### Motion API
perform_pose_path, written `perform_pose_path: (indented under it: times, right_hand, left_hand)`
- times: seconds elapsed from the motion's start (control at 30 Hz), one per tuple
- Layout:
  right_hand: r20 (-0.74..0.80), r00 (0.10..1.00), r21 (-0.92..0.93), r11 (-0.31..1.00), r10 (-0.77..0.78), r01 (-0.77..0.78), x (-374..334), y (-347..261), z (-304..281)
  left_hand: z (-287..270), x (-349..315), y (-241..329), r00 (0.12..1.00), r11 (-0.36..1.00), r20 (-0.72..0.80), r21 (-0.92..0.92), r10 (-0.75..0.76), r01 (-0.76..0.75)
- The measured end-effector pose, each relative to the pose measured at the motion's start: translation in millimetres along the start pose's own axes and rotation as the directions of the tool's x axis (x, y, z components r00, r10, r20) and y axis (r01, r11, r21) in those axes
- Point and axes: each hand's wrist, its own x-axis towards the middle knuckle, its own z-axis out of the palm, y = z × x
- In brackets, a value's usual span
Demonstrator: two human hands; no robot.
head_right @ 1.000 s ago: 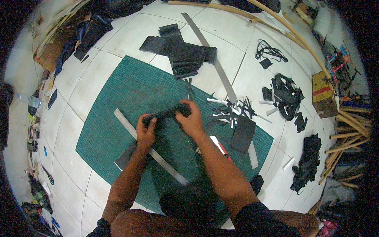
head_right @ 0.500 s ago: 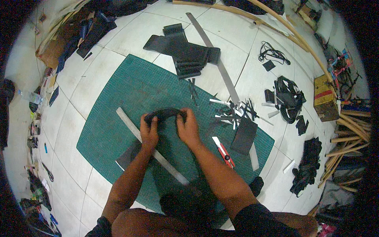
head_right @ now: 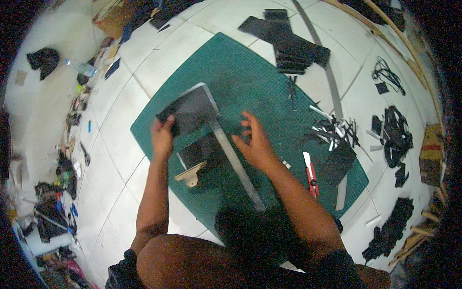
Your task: The person cuts rectangles from black fabric using a rotary cutter and a metal ruler on a mat and folds a strip of fabric into a pleated shape by hand.
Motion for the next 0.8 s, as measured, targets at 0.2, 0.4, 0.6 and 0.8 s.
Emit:
perform_pose_path:
  times: [0.2, 0.4, 0.6, 0.8]
  right_hand:
    - [0.165, 0.977, -0.118, 0.986, 0.138, -0.119, -42.9, 32.6, 1.1]
    - [0.157, 0.980, -0.131, 0.986, 0.123, -0.103, -52.0, 62.9, -0.7]
    - [0.111, 0.990, -0.161, 0.984, 0.090, -0.071, -59.1, 86.7, -15.9]
    - [0.159, 0.985, -0.249, 0.968, 0.069, -0.028, -67.1, 72.2, -11.0]
  left_hand:
    - [-143.6, -17.6, -44.4, 0.917, 0.906, -0.311, -0.409, -0.249, 0.108]
    - [-242.8, -67.1, -109.7, 0.661, 0.818, -0.533, -0.527, -0.528, 0.229]
    - [-243.8, -108.1, -158.6, 0.519, 0.685, -0.493, -0.670, -0.699, 0.286]
    - [-271.6, -121.7, -181.8, 0.500, 0.571, -0.373, -0.750, -0.782, 0.333]
